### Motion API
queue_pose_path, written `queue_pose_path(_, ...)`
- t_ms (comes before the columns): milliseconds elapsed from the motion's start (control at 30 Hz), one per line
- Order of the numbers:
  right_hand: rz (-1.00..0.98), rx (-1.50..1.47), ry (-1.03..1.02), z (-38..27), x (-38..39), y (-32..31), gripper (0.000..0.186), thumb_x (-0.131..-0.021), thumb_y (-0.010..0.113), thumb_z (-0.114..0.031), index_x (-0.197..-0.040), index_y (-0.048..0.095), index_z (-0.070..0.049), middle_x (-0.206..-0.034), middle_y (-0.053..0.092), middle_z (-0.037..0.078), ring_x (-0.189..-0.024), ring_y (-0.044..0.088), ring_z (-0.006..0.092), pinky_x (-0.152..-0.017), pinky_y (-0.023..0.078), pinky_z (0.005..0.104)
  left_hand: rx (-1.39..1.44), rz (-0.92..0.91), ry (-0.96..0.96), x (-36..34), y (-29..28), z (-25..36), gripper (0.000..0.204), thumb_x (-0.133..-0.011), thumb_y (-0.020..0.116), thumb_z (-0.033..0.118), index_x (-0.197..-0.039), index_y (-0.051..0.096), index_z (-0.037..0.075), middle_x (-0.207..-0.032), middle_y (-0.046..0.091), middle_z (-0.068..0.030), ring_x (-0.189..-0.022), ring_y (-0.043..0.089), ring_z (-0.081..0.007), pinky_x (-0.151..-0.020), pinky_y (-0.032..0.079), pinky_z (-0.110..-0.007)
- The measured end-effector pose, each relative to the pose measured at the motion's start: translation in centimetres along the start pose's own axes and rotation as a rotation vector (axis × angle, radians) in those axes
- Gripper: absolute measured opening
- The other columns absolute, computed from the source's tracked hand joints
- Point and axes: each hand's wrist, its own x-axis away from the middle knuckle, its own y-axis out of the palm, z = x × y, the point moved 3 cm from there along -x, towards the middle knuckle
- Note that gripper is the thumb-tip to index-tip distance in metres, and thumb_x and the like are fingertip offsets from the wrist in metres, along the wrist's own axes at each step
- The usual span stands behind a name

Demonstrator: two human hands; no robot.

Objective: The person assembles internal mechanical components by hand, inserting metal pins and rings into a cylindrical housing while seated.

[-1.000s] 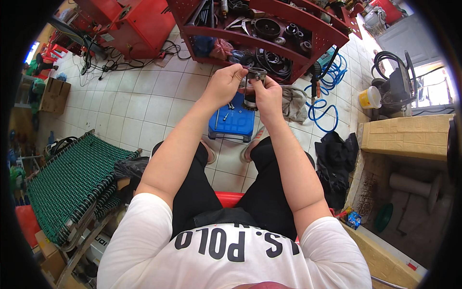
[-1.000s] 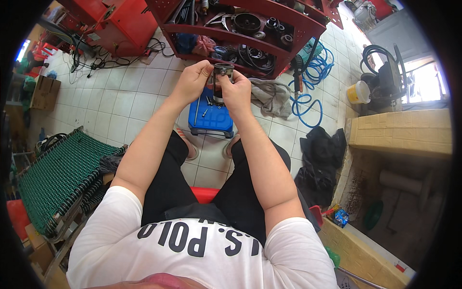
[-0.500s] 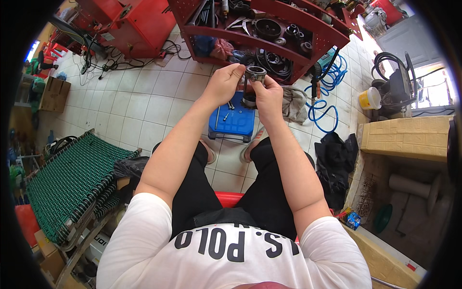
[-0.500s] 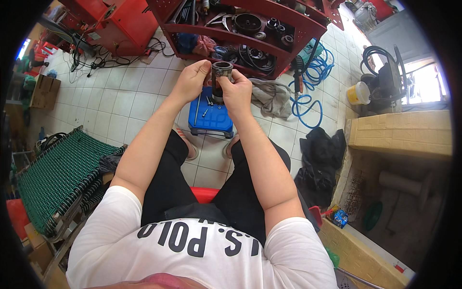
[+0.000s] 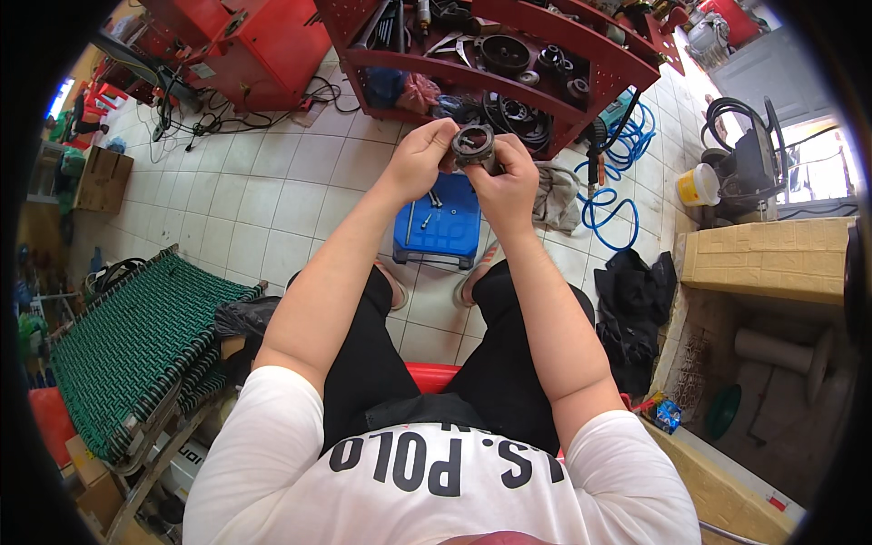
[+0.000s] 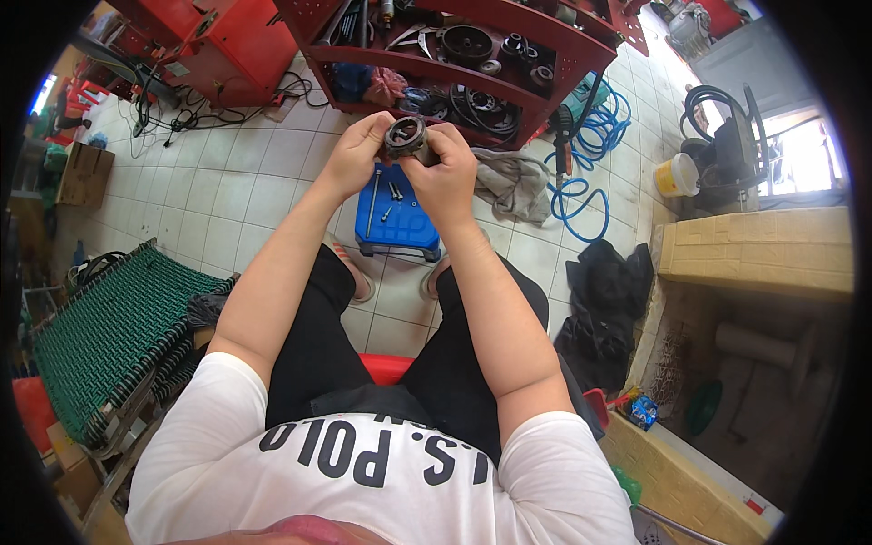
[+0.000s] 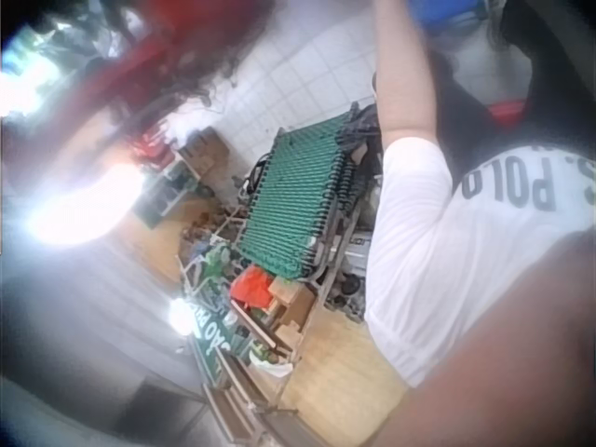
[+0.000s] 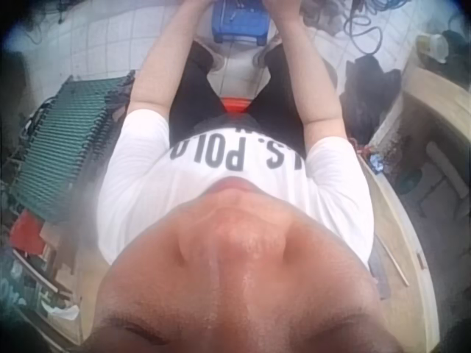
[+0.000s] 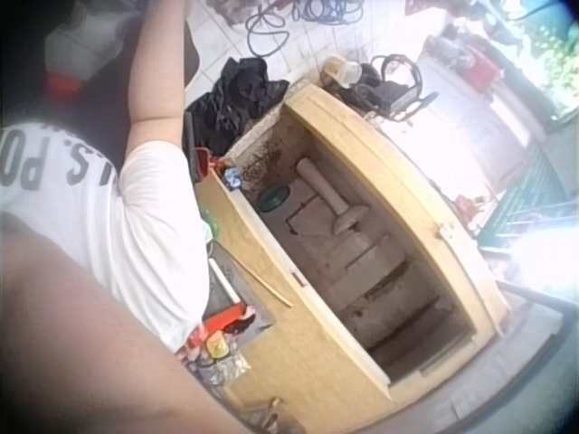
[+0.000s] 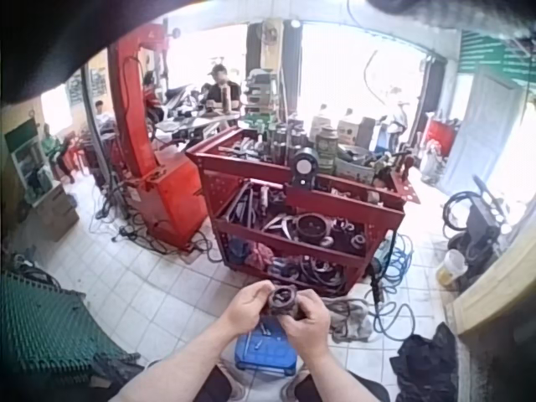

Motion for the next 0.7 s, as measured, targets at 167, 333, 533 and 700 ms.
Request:
queue_pose_path(167, 0.011, 0.019, -0.013, -0.4, 0.1, -0.2, 0.024, -0.071, 0.079, -0.003, -0.095, 0.076, 0.000, -0.092, 0.070, 0.008, -0.082, 0.069, 0.0225, -0.074, 0.054, 0.0326, 0.035, -0.013, 0.005, 0.0, 0.0, -0.1, 0.043, -0.111, 0.047, 0.045, -0.097, 0.064, 0.008, -0.075, 0.051, 0.0046, -0.068, 0.047, -0.0066, -0.063, 0.041, -0.025)
queue_pose_path(333, 0.012, -0.016, 0.002, -0.4, 0.1, 0.0, 0.023, -0.072, 0.080, -0.002, -0.094, 0.076, 0.000, -0.091, 0.071, 0.008, -0.080, 0.068, 0.0204, -0.073, 0.054, 0.0314, 0.136, -0.009, -0.070, 0.0, -0.1, 0.0, 0.050, -0.110, 0.046, 0.049, -0.102, 0.067, 0.004, -0.074, 0.051, 0.0042, -0.068, 0.047, -0.0078, -0.063, 0.042, -0.026)
queue_pose_path(533, 0.013, -0.024, 0.004, -0.6, 0.2, 0.2, 0.023, -0.072, 0.081, -0.003, -0.094, 0.076, 0.000, -0.091, 0.071, 0.007, -0.080, 0.068, 0.0200, -0.073, 0.053, 0.0313, 0.028, -0.020, -0.125, 0.0, -0.7, 0.3, 0.047, -0.110, 0.048, 0.049, -0.102, 0.066, 0.006, -0.078, 0.056, 0.0038, -0.070, 0.051, -0.0068, -0.066, 0.044, -0.025)
queue_pose_path(700, 0.039, -0.028, 0.026, 0.0, 0.2, 0.1, 0.023, -0.072, 0.081, -0.003, -0.094, 0.075, 0.000, -0.090, 0.070, 0.007, -0.081, 0.067, 0.0201, -0.074, 0.053, 0.0315, 0.173, 0.046, -0.099, 0.0, -0.1, 1.2, 0.038, -0.110, 0.050, 0.045, -0.102, 0.063, 0.010, -0.084, 0.061, 0.0037, -0.073, 0.055, -0.0055, -0.070, 0.046, -0.022)
